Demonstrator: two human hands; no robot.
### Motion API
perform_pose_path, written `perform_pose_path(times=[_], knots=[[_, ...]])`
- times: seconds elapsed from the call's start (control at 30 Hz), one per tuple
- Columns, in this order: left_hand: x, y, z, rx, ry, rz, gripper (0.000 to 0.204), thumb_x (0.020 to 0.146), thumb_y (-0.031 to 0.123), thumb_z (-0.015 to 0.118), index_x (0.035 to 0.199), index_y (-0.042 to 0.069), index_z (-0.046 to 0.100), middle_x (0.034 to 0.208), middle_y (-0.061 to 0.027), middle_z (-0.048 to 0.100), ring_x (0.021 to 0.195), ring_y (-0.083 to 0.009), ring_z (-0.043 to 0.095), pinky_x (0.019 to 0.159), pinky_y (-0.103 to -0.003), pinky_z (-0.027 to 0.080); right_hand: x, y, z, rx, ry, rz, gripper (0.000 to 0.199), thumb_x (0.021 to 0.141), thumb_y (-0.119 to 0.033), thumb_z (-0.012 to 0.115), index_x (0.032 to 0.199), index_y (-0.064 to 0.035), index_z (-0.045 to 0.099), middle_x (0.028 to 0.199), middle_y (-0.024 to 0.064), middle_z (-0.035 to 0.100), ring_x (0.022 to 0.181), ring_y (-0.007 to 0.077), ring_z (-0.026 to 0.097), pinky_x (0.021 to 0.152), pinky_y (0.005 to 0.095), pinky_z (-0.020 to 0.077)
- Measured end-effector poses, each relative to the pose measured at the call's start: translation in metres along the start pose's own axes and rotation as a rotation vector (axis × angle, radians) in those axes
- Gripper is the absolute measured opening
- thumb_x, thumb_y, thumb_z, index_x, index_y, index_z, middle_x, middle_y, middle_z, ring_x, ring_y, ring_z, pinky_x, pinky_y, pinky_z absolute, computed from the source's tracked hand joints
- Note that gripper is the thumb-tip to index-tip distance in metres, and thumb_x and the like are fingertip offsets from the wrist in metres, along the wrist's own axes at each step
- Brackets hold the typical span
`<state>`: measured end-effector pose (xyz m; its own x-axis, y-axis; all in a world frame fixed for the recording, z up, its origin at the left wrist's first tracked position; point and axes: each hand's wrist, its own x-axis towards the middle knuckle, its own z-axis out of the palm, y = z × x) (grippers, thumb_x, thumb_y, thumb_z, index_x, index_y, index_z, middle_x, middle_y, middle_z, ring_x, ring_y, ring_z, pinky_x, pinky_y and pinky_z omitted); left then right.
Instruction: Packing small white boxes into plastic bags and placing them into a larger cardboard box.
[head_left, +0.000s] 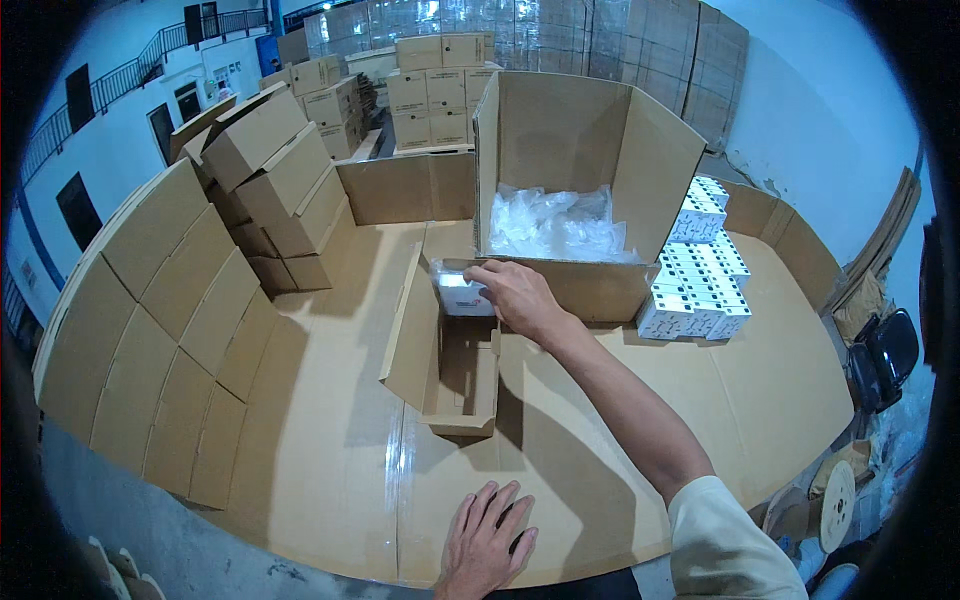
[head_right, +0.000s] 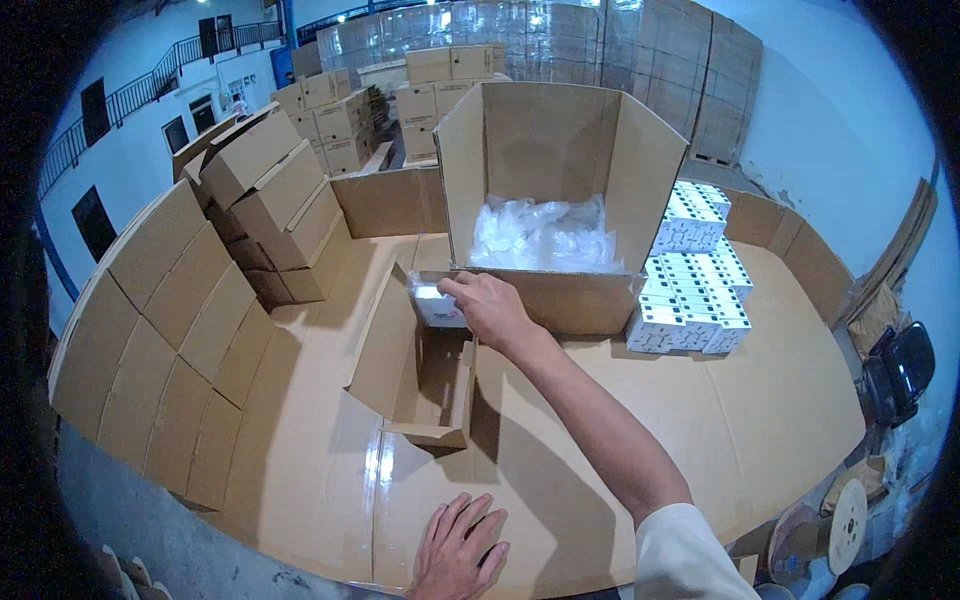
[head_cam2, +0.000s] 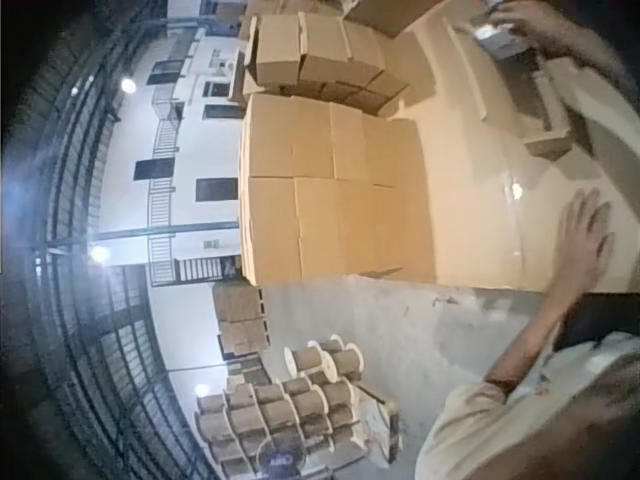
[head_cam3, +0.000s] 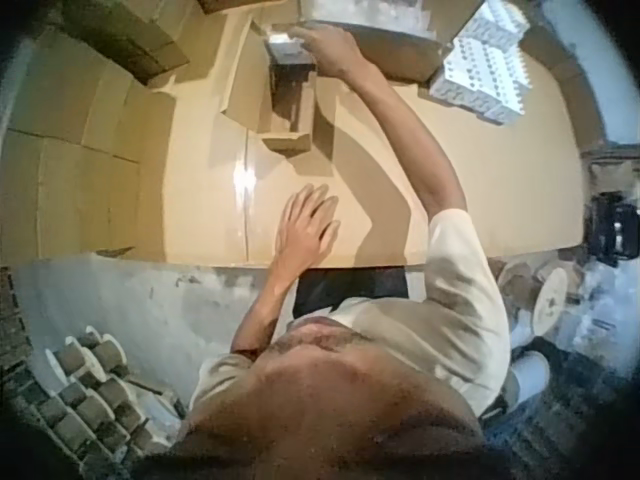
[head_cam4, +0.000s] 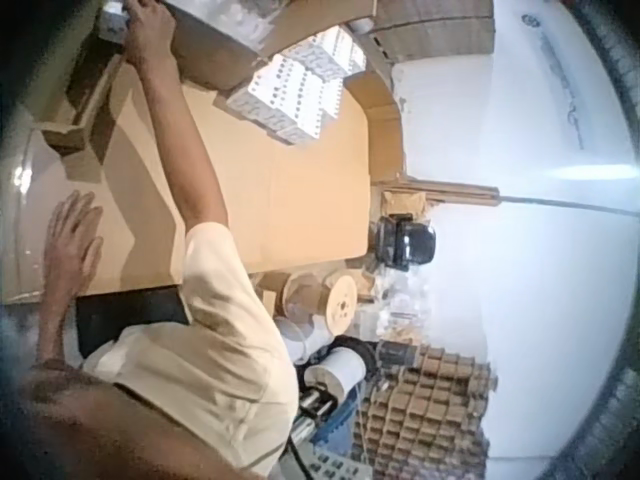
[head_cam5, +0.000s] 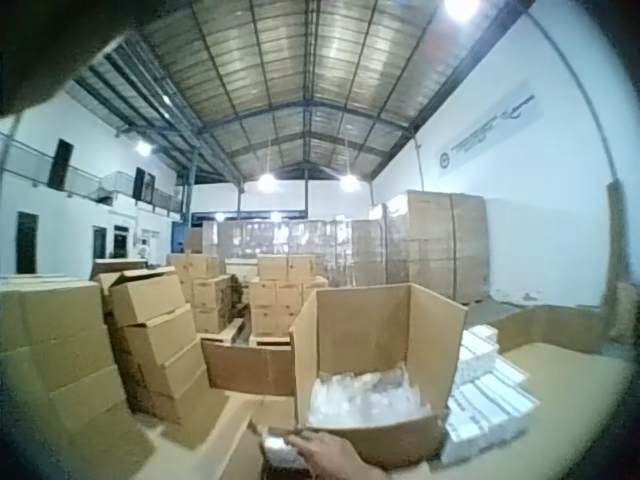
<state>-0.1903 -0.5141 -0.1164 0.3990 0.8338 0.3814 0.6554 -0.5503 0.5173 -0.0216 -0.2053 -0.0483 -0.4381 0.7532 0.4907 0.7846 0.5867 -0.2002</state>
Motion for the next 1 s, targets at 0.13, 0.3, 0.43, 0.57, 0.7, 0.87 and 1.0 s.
perform_pose_path(times=[0.13,0.3,0.43,0.57,0.7,0.87,1.0], knots=[[0.001,-0.001,0.001,-0.011,0.007,0.000,0.041,0.088,0.019,0.071,0.126,0.005,0.065,0.138,-0.0172,0.056,0.131,-0.0407,0.048,0.111,-0.052,0.038,0.002,0.007,0.007,-0.183,-0.018,-0.104,0.028,0.082,-0.009,0.069,0.110,-0.0140,0.066,0.105,0.0098,0.066,0.094,0.0292,0.067,0.081,0.0429,0.0549],[0.000,-0.005,0.002,0.003,-0.014,-0.002,0.040,0.088,0.019,0.070,0.125,0.005,0.065,0.137,-0.0168,0.057,0.131,-0.0403,0.048,0.111,-0.052,0.038,0.002,0.014,0.016,-0.363,-0.105,-0.190,0.021,0.079,-0.016,0.072,0.100,-0.0120,0.072,0.105,0.0086,0.066,0.092,0.0268,0.066,0.081,0.0394,0.0541],[0.004,-0.003,-0.002,-0.024,-0.027,-0.030,0.040,0.088,0.018,0.070,0.125,0.005,0.065,0.136,-0.0159,0.057,0.131,-0.0396,0.048,0.112,-0.051,0.037,0.001,0.005,0.008,-0.261,-0.168,-0.116,0.022,0.082,-0.019,0.072,0.101,-0.0088,0.073,0.115,0.0113,0.062,0.096,0.0289,0.067,0.081,0.0424,0.0560],[0.004,-0.003,-0.003,-0.011,-0.033,-0.032,0.041,0.088,0.018,0.070,0.126,0.005,0.064,0.138,-0.0152,0.056,0.132,-0.0394,0.047,0.113,-0.051,0.036,-0.001,-0.015,-0.012,-0.209,-0.391,0.067,0.049,0.084,-0.005,0.062,0.133,-0.0109,0.062,0.128,0.0141,0.052,0.101,0.0327,0.067,0.086,0.0478,0.0552],[0.011,-0.004,0.002,0.010,-0.069,-0.014,0.043,0.089,0.021,0.070,0.129,0.005,0.064,0.141,-0.0148,0.054,0.135,-0.0391,0.045,0.113,-0.052,0.035,-0.022,-0.008,-0.025,-0.087,-0.371,0.123,0.057,0.086,-0.002,0.057,0.141,-0.0126,0.054,0.134,0.0158,0.050,0.103,0.0359,0.067,0.087,0.0494,0.0549],[0.042,-0.013,0.027,0.065,-0.226,0.020,0.051,0.090,0.029,0.069,0.136,0.010,0.057,0.146,-0.0104,0.050,0.136,-0.0371,0.042,0.113,-0.053,0.035,-0.072,0.011,-0.043,0.133,-0.146,0.088,0.050,0.089,-0.002,0.051,0.137,-0.0118,0.054,0.135,0.0160,0.052,0.109,0.0380,0.063,0.092,0.0486,0.0532],[0.090,-0.016,0.053,0.084,-0.275,0.097,0.055,0.091,0.027,0.068,0.140,0.008,0.052,0.149,-0.0145,0.045,0.140,-0.0406,0.036,0.117,-0.053,0.028,-0.115,0.031,-0.073,0.135,-0.212,0.115,0.034,0.093,-0.005,0.052,0.125,-0.0073,0.062,0.121,0.0138,0.060,0.109,0.0362,0.062,0.091,0.0483,0.0522]])
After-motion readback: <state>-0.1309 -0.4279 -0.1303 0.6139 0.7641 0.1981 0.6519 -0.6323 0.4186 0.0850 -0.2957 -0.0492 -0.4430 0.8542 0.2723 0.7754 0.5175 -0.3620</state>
